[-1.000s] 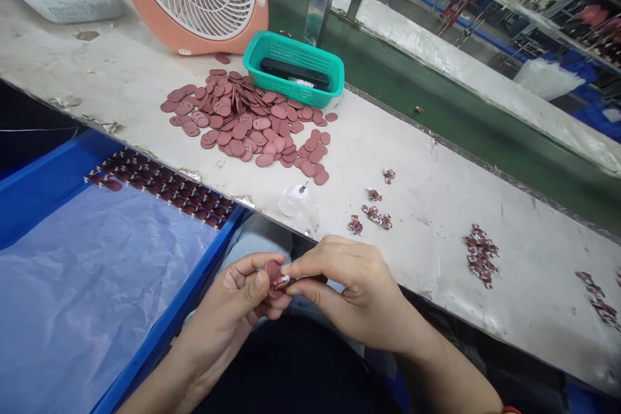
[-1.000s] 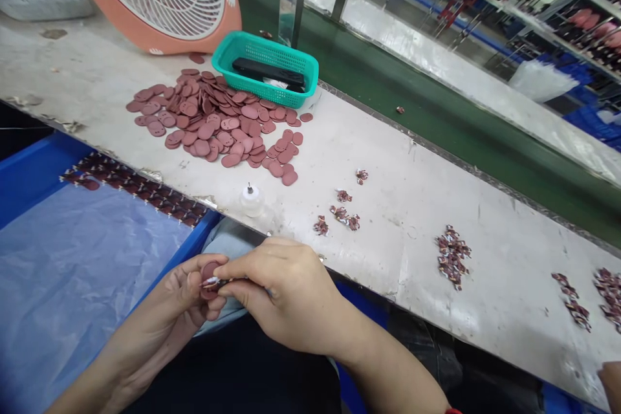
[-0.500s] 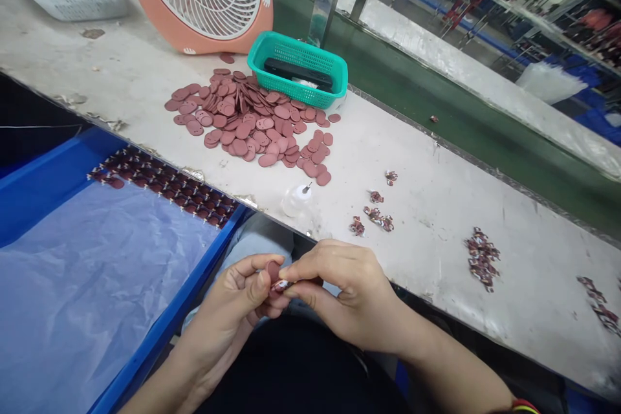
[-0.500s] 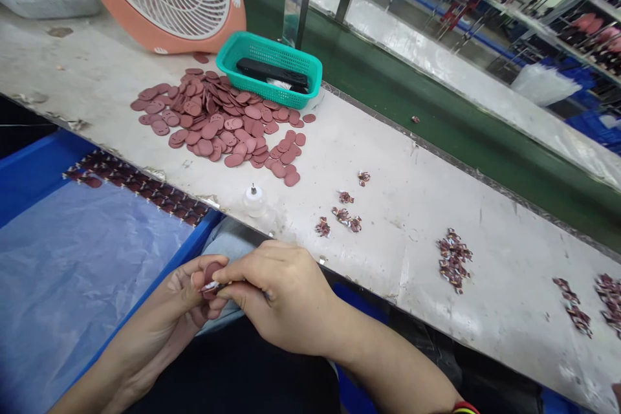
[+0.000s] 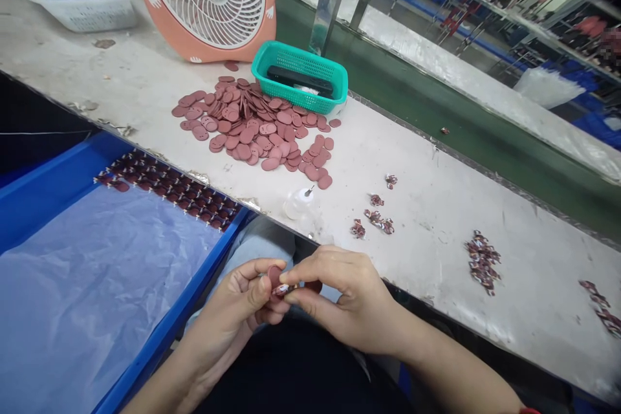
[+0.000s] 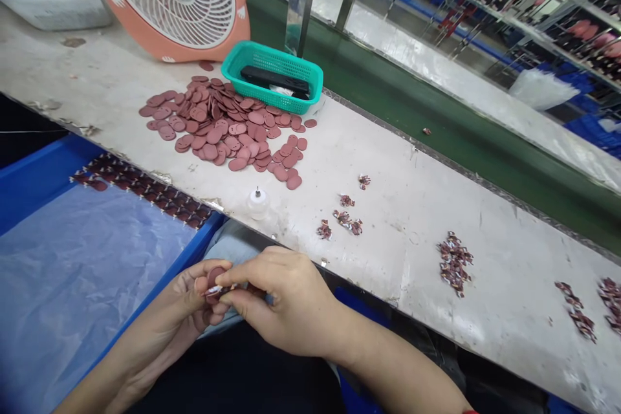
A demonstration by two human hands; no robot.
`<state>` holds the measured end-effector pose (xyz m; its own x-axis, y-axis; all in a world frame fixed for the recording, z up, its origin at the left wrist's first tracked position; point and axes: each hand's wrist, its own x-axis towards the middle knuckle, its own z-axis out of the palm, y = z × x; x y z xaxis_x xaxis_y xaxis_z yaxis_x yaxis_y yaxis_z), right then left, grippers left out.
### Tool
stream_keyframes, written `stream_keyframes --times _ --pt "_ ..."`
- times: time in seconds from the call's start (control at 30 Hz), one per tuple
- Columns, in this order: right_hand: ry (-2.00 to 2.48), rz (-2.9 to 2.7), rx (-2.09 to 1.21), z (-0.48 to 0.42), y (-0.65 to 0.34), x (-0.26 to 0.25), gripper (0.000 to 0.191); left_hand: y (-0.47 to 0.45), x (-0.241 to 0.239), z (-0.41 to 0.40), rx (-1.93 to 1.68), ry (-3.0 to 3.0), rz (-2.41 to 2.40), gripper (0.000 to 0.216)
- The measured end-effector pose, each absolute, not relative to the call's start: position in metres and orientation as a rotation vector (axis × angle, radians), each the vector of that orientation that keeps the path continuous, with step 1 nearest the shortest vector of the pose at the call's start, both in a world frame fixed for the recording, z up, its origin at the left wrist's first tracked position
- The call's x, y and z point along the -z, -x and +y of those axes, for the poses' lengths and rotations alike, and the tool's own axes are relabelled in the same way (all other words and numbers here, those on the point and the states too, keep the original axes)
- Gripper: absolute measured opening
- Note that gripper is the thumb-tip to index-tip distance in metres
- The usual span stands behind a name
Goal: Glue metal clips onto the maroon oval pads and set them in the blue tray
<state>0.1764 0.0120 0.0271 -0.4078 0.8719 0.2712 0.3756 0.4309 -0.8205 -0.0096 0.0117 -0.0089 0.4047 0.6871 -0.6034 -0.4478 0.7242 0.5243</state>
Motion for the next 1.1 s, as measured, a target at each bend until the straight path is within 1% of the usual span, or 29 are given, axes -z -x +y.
stream_keyframes --times 0.1,0.13,0.17,0.27,0.43,0.6,0.67,0.7,0.77,0.8,0.83,0.93,1.0,1.1 --pt "1.059 -1.962 -0.856 0.011 -0.177 -0.033 0.034 0.014 0.014 0.012 -0.719 -0.302 0.852 0.038" --pt "1.064 -1.939 -0.844 0.01 -0.177 -0.033 0.037 0.015 0.015 0.013 -0.715 -0.288 0.836 0.038" --pt "1.07 -1.912 -0.838 0.01 -0.177 -0.033 0.036 0.016 0.017 0.013 -0.712 -0.268 0.825 0.037" --pt "1.095 -1.861 -0.863 0.011 -0.175 -0.03 0.024 0.019 0.02 0.016 -0.709 -0.207 0.801 0.037" --pt "1.126 -1.861 -0.93 0.017 -0.165 -0.025 0.023 0.023 0.023 0.02 -0.727 -0.222 0.777 0.037" --pt "1.103 -1.845 -0.981 0.023 -0.158 -0.027 0.014 0.028 0.02 0.022 -0.731 -0.275 0.746 0.034" --pt "1.077 -1.828 -0.967 0.024 -0.155 -0.027 0.012 0.031 0.02 0.023 -0.735 -0.3 0.732 0.038" --pt "1.062 -1.822 -0.943 0.025 -0.153 -0.026 0.012 0.032 0.02 0.024 -0.736 -0.312 0.734 0.044" --pt "1.044 -1.82 -0.84 0.025 -0.148 -0.023 0.013 0.034 0.021 0.024 -0.754 -0.334 0.779 0.058" --pt "1.049 -1.827 -0.758 0.025 -0.145 -0.021 0.013 0.036 0.022 0.024 -0.791 -0.35 0.829 0.061" --pt "1.062 -1.836 -0.654 0.026 -0.141 -0.017 0.014 0.037 0.024 0.024 -0.854 -0.371 0.893 0.059" --pt "1.097 -1.895 -0.287 0.027 -0.126 -0.004 0.016 0.043 0.028 0.023 -1.122 -0.465 1.097 0.039" --pt "1.074 -1.96 -0.091 0.03 -0.115 0.006 0.017 0.047 0.028 0.023 -1.221 -0.544 1.156 0.031" --pt "1.025 -2.042 0.001 0.036 -0.098 0.022 0.02 0.052 0.025 0.024 -1.228 -0.597 1.207 0.025"
